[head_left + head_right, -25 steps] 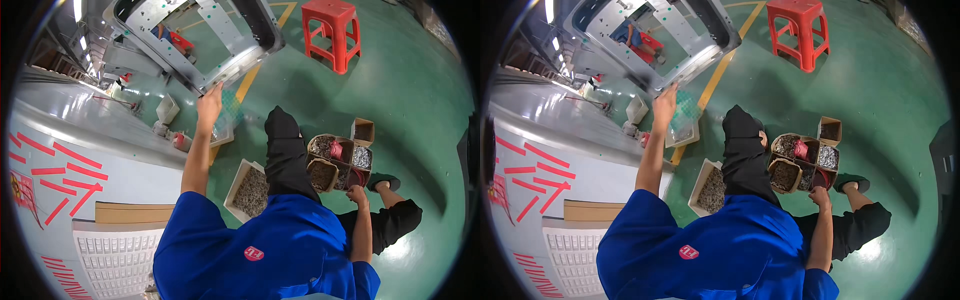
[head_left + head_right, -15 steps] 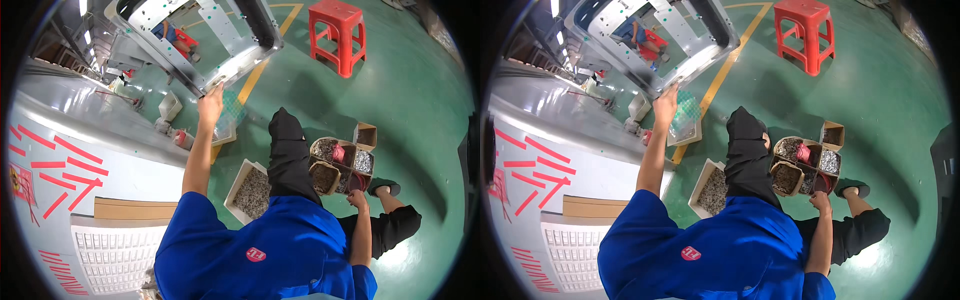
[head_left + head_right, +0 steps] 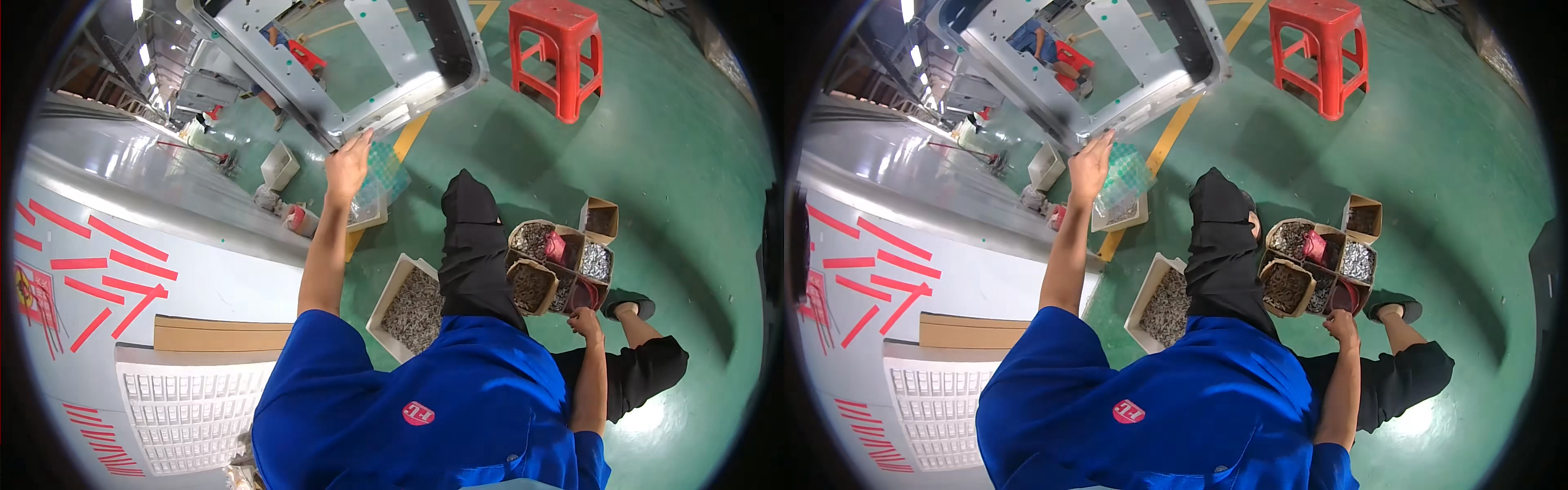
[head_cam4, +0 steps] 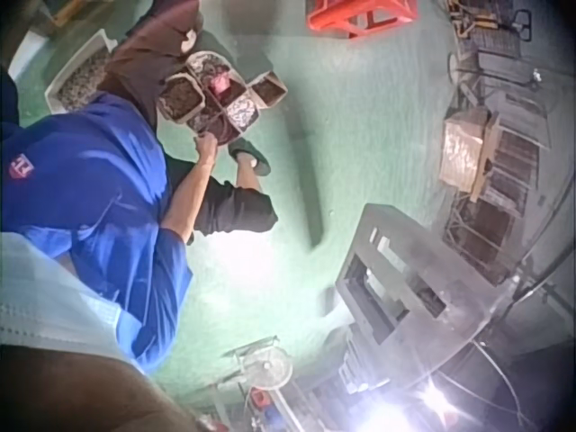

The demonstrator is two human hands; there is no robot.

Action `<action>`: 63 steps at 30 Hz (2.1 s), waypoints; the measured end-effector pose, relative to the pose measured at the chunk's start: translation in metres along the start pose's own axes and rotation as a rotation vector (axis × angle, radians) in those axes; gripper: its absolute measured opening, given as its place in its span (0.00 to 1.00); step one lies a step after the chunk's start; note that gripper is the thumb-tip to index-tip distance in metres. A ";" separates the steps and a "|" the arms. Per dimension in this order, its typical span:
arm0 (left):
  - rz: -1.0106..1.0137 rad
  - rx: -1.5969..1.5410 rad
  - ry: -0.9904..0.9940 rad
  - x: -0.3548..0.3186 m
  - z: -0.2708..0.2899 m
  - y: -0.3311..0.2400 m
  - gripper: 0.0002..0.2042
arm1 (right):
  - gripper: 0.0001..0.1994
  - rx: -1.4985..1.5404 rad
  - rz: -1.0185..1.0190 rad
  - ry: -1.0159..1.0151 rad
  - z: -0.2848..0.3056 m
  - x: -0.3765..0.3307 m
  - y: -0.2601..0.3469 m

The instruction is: Applying green adhesive dot stickers to specific holes or points on a large metal enclosure frame.

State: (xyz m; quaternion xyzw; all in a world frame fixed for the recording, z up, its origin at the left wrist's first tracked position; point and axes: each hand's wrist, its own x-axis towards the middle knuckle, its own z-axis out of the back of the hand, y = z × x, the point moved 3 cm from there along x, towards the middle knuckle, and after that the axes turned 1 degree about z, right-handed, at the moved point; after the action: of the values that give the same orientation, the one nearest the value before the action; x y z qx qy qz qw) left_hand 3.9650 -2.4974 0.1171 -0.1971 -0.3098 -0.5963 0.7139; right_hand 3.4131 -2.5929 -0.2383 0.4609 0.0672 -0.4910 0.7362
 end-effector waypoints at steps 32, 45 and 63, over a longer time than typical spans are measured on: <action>-0.049 0.094 0.204 0.051 -0.038 -0.175 0.25 | 0.10 -0.151 0.037 -0.105 -0.005 -0.002 -0.010; 0.063 0.061 0.342 0.043 -0.017 -0.188 0.27 | 0.11 -0.087 -0.113 -0.040 -0.006 0.000 -0.011; -0.254 -0.276 0.499 0.029 0.019 -0.310 0.21 | 0.08 -0.007 -0.002 0.209 -0.019 0.002 -0.010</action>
State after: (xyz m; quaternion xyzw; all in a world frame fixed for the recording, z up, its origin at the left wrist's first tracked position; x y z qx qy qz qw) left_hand 3.6621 -2.5714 0.1231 -0.0993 -0.0630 -0.7472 0.6541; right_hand 3.4126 -2.5815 -0.2564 0.5070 0.1460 -0.4406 0.7264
